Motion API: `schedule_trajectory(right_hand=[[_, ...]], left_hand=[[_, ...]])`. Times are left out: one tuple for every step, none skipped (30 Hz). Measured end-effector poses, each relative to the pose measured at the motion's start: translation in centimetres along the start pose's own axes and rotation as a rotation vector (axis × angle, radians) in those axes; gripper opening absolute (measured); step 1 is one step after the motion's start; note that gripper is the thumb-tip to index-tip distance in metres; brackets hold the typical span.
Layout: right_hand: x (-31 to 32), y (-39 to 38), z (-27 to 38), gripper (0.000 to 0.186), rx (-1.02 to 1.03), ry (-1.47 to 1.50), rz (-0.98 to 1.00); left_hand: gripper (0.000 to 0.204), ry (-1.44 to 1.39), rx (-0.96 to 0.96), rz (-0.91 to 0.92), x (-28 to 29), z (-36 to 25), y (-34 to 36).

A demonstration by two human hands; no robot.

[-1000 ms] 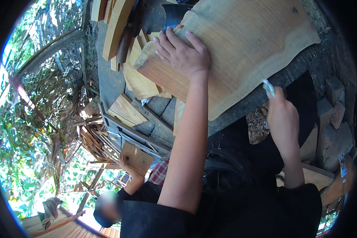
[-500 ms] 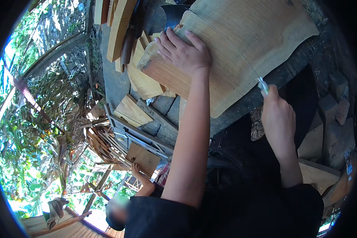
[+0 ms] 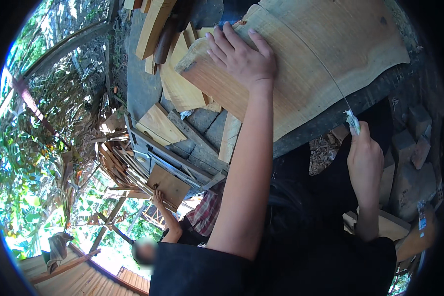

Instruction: Use a hacksaw to cut through a thick wooden slab in a workshop environment.

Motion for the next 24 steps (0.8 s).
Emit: schedule_trajectory(right_hand=[[0.0, 0.4, -0.2, 0.012, -0.019, -0.016, -0.008], [-0.8, 2.3, 1.6, 0.014, 0.035, 0.018, -0.027], [-1.6, 4.4, 3.8, 0.015, 0.093, 0.042, -0.017], [-1.9, 6.5, 6.6, 0.015, 0.156, 0.058, -0.012], [-1.6, 8.9, 7.8, 0.014, 0.217, 0.015, -0.097], [-1.2, 10.0, 8.4, 0.014, 0.272, -0.024, -0.178], [-1.1, 10.0, 8.4, 0.014, 0.263, -0.020, -0.174], [-0.7, 10.0, 8.5, 0.013, 0.283, -0.028, -0.166], [-0.4, 9.9, 8.6, 0.012, 0.305, -0.038, -0.159], [-0.5, 8.8, 7.8, 0.012, 0.263, -0.044, -0.102], [-0.3, 6.9, 7.8, 0.012, 0.253, -0.038, -0.054], [-0.2, 5.1, 6.8, 0.013, 0.216, -0.030, -0.022], [-2.2, 3.6, 4.3, 0.015, 0.147, -0.037, 0.041], [1.0, 1.6, 1.7, 0.015, 0.087, -0.078, 0.001], [0.6, 0.6, -0.2, 0.016, 0.044, -0.081, -0.001], [0.4, 0.7, 0.2, 0.016, 0.053, -0.082, 0.001], [0.2, 1.0, 0.5, 0.017, 0.051, -0.083, -0.006], [-0.6, 1.6, 2.1, 0.018, 0.081, -0.052, -0.012], [-1.7, 2.9, 4.3, 0.019, 0.113, -0.023, 0.006], [-2.0, 4.9, 5.9, 0.019, 0.117, -0.036, 0.020], [-2.7, 7.0, 7.8, 0.018, 0.177, -0.024, -0.032], [-2.0, 8.5, 7.9, 0.018, 0.207, -0.045, -0.095], [-1.9, 9.1, 7.9, 0.018, 0.206, -0.047, -0.091], [-1.1, 9.6, 7.9, 0.018, 0.228, -0.030, -0.124]], left_hand=[[0.050, -0.028, -0.004, 0.015, -0.5, -0.6, -0.3], [0.050, 0.006, -0.011, -0.001, 0.1, 0.4, 0.2], [0.049, 0.024, -0.021, -0.016, 0.5, 1.1, 0.4], [0.049, 0.039, -0.023, -0.037, 1.1, 2.2, 1.0], [0.049, 0.016, -0.011, -0.026, 0.8, 1.3, 0.9], [0.049, -0.045, 0.006, -0.023, 0.3, 0.5, 0.7], [0.049, -0.083, 0.014, -0.029, 0.1, 0.6, 0.7], [0.049, -0.084, 0.009, -0.021, 0.1, 0.7, 0.6], [0.049, -0.047, 0.008, -0.012, 0.2, 1.1, 0.6], [0.049, -0.010, 0.008, -0.007, 0.4, 1.5, 0.6], [0.049, 0.009, 0.011, -0.032, 1.4, 2.5, 1.4], [0.049, 0.036, 0.007, -0.054, 2.2, 3.1, 2.0], [0.049, 0.052, 0.010, -0.030, 0.9, 3.5, 0.7], [0.049, -0.024, 0.034, -0.017, 0.4, 0.6, 0.8], [0.049, -0.068, 0.022, 0.005, -0.7, -0.8, -0.4], [0.049, -0.085, 0.002, -0.008, -0.6, -0.9, -0.3], [0.049, -0.081, 0.007, -0.011, -0.5, -0.8, -0.2], [0.049, -0.034, -0.010, -0.036, 0.3, 0.5, 0.4], [0.049, 0.014, -0.030, -0.059, 1.0, 1.7, 0.9], [0.049, 0.010, -0.016, -0.062, 1.0, 1.9, 1.1], [0.049, 0.009, -0.019, -0.073, 1.1, 2.3, 1.0], [0.048, -0.037, -0.014, -0.070, 0.7, 1.0, 0.7], [0.048, -0.037, -0.012, -0.067, 0.6, 0.7, 0.6], [0.048, -0.054, -0.013, -0.068, 0.5, 0.3, 0.6]])
Point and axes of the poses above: each hand's wrist, its own y-axis towards the middle knuckle, its own x-axis out of the back of the hand, z = x × y, the point moved 8 cm from there along y, towards the middle knuckle, and after that the axes turned 3 degrees about -z, right-handed, at the moved point
